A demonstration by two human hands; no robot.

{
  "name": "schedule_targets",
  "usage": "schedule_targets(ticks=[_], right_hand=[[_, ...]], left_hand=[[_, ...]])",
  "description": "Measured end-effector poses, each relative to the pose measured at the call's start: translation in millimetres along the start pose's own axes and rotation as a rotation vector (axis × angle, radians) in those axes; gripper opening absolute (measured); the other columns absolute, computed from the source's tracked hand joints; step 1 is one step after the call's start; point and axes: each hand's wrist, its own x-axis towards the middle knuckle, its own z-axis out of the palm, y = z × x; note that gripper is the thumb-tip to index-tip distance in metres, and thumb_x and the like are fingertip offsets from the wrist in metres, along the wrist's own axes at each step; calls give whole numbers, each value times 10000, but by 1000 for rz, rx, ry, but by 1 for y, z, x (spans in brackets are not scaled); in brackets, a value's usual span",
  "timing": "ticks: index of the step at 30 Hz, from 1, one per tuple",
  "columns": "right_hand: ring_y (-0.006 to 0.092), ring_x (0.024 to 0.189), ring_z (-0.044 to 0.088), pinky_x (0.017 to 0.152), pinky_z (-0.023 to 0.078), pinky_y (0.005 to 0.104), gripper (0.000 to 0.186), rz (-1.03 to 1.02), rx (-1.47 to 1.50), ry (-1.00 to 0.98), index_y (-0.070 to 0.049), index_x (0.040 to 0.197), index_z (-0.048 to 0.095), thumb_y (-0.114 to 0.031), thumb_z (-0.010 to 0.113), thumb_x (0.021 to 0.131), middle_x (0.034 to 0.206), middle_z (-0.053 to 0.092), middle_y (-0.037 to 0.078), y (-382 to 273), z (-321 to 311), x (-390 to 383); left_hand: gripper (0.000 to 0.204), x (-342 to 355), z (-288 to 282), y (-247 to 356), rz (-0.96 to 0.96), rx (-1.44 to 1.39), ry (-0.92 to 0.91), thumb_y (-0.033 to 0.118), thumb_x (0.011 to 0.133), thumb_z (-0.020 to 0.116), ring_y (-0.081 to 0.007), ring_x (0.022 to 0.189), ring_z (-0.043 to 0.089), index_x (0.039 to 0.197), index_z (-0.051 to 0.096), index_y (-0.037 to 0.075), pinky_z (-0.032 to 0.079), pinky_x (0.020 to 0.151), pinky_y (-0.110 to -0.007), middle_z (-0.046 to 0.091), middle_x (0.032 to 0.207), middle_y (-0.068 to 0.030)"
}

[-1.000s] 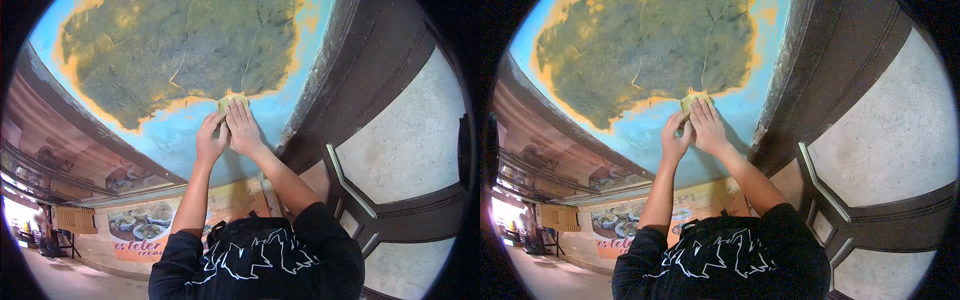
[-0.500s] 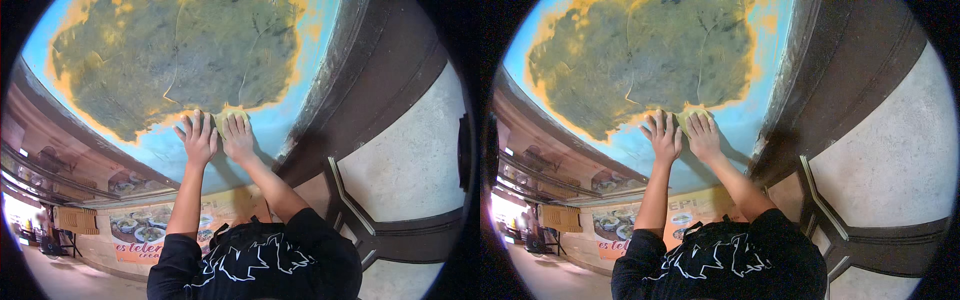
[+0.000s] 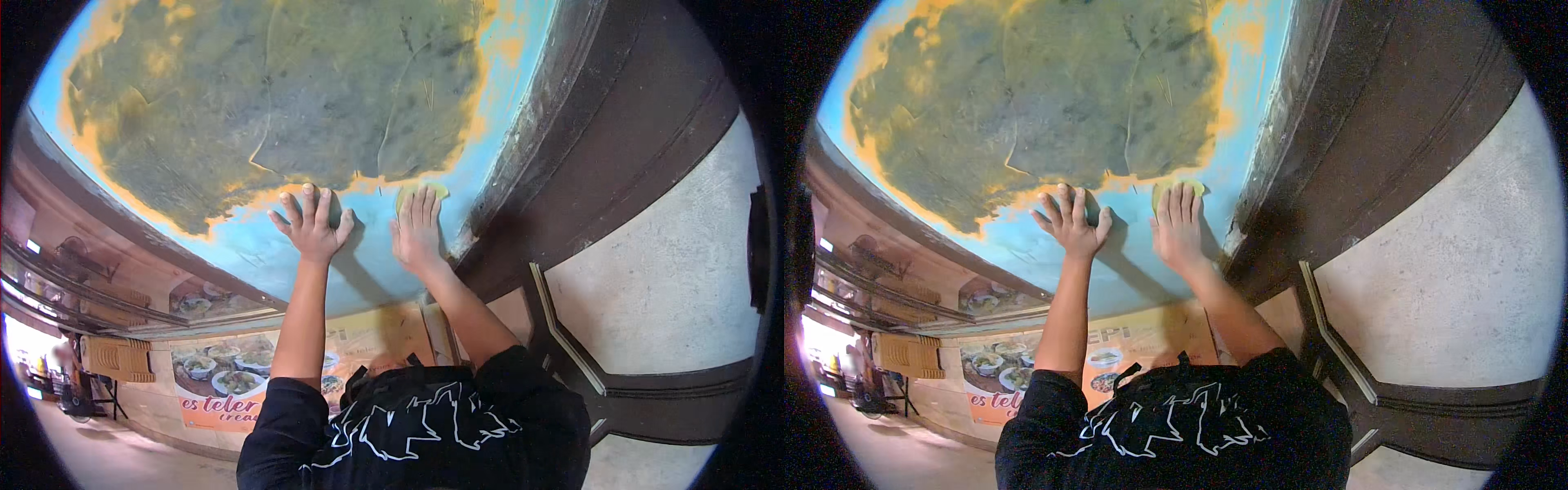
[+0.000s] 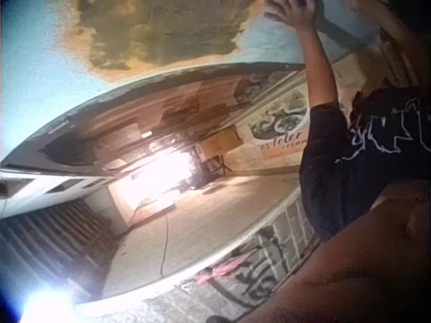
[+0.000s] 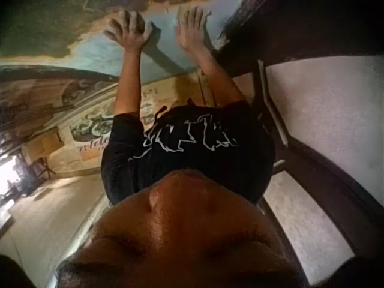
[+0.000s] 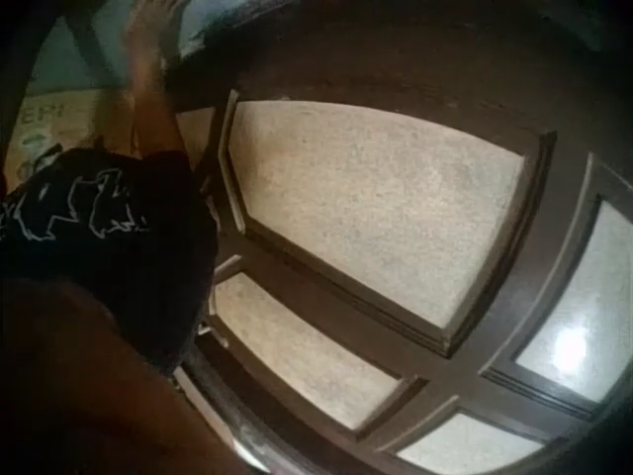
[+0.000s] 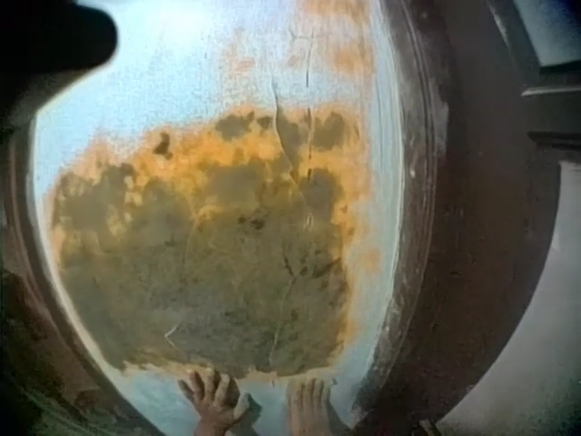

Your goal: The recorder is sanding a blue-painted surface with a yellow piece of sandpaper.

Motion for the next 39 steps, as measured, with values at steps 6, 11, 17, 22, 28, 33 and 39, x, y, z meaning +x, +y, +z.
schedule_targets(ticks=[6,11,17,22,28,33,39], right_hand=[[518,1331,255,1102,169,591,596,52,30,75,92,1327,391,-290,541,895,1425,290,351,28,-2,11],[588,1309,216,1079,147,650,574,-40,66,-47,129,1303,375,-259,522,905,1400,281,393,18,11,-3],[556,1346,189,1095,138,622,590,9,96,87,143,1331,333,-245,504,921,1422,268,373,39,-6,21],[552,1354,170,1094,132,626,604,-28,106,17,139,1361,296,-216,496,915,1429,261,367,28,18,-17],[556,1347,178,1097,127,621,604,-19,65,-55,105,1383,290,-223,485,915,1448,243,349,32,-2,10],[566,1331,195,1098,123,622,623,14,115,-74,125,1372,279,-197,511,892,1427,240,379,40,4,-12],[540,1351,191,1100,136,613,625,-59,33,-77,113,1375,292,-217,518,895,1447,236,355,40,-8,16]], left_hand=[[633,-8,9,-5,12,9,15,487,820,606,-368,1432,175,1370,471,202,-1,1134,-575,341,1510,-79],[616,-10,11,-9,-8,5,42,508,802,610,-343,1436,184,1341,497,232,11,1134,-586,348,1510,-36],[625,-15,12,-2,-27,-17,31,498,806,611,-353,1437,169,1357,468,241,12,1130,-592,344,1511,-38],[612,-14,8,-5,-8,21,50,513,817,596,-348,1433,190,1354,470,249,27,1135,-585,363,1500,-32],[601,-16,10,-3,-8,13,43,519,812,598,-339,1430,206,1341,482,260,40,1138,-582,381,1490,-26],[599,-14,19,-1,3,10,97,530,809,598,-330,1428,218,1335,486,267,44,1144,-567,404,1475,-23],[616,-18,16,-1,-10,18,62,531,809,593,-330,1427,216,1354,465,273,39,1144,-566,395,1481,-17]])
